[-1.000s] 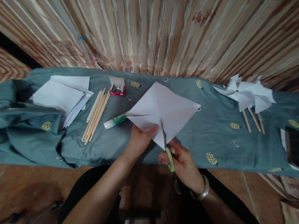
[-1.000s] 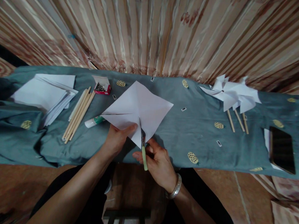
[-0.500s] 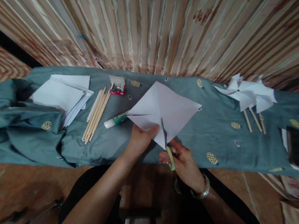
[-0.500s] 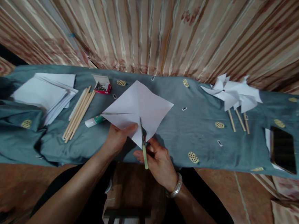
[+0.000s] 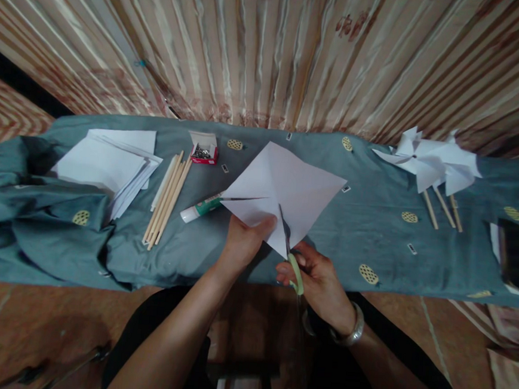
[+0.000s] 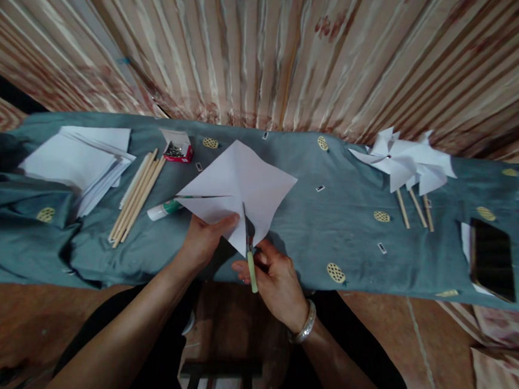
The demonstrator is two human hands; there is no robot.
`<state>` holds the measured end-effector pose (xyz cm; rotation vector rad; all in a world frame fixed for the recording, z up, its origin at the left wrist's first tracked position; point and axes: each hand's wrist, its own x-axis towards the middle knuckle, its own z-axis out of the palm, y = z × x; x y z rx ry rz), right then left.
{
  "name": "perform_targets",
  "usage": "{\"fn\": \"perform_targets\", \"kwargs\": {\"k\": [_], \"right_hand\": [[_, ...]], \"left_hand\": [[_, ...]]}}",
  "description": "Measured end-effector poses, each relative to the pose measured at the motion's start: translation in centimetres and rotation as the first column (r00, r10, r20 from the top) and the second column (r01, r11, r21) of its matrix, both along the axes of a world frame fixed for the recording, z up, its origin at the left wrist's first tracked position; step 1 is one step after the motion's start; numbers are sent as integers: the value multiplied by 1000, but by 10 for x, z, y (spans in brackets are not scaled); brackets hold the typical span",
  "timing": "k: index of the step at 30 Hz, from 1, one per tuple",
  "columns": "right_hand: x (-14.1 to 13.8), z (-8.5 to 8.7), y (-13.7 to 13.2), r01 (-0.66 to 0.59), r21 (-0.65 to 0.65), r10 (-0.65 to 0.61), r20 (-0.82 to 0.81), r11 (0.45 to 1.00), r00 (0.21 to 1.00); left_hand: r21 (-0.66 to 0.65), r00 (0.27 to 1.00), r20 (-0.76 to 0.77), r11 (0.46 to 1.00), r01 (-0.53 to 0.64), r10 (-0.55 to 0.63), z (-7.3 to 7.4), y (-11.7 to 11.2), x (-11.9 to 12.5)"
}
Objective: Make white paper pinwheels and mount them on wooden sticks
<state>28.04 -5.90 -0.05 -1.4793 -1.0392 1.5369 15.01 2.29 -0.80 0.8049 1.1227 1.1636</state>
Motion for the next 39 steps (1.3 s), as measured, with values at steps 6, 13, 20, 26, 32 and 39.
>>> {"fn": "perform_targets", "kwargs": {"k": [6,13,20,26,32,39], "right_hand": [[-1,-2,0,14,0,-14,18,1000,1000],[1,-4,-1,6,1,-6,12,1000,1000],[7,-3,-6,-133,13,132,89,991,987],[30,4,-10,-252,-40,255,126,967,959],[67,17,0,-131,14,128,116,991,985],[82,9,24,285,133,-284,-24,949,958]], "left_hand": [[-12,1000,-2,1000,6,-6,2,0,0],[-29,1000,13,1000,-1,1,4,-1,1],[5,998,23,998,-60,60,2,5,-5],[9,993,41,994,-113,112,5,14,-21],[-5,995,-44,996,-87,87,1,15,-33],[-77,970,-170,984,163,-174,-1,2,-27]]}}
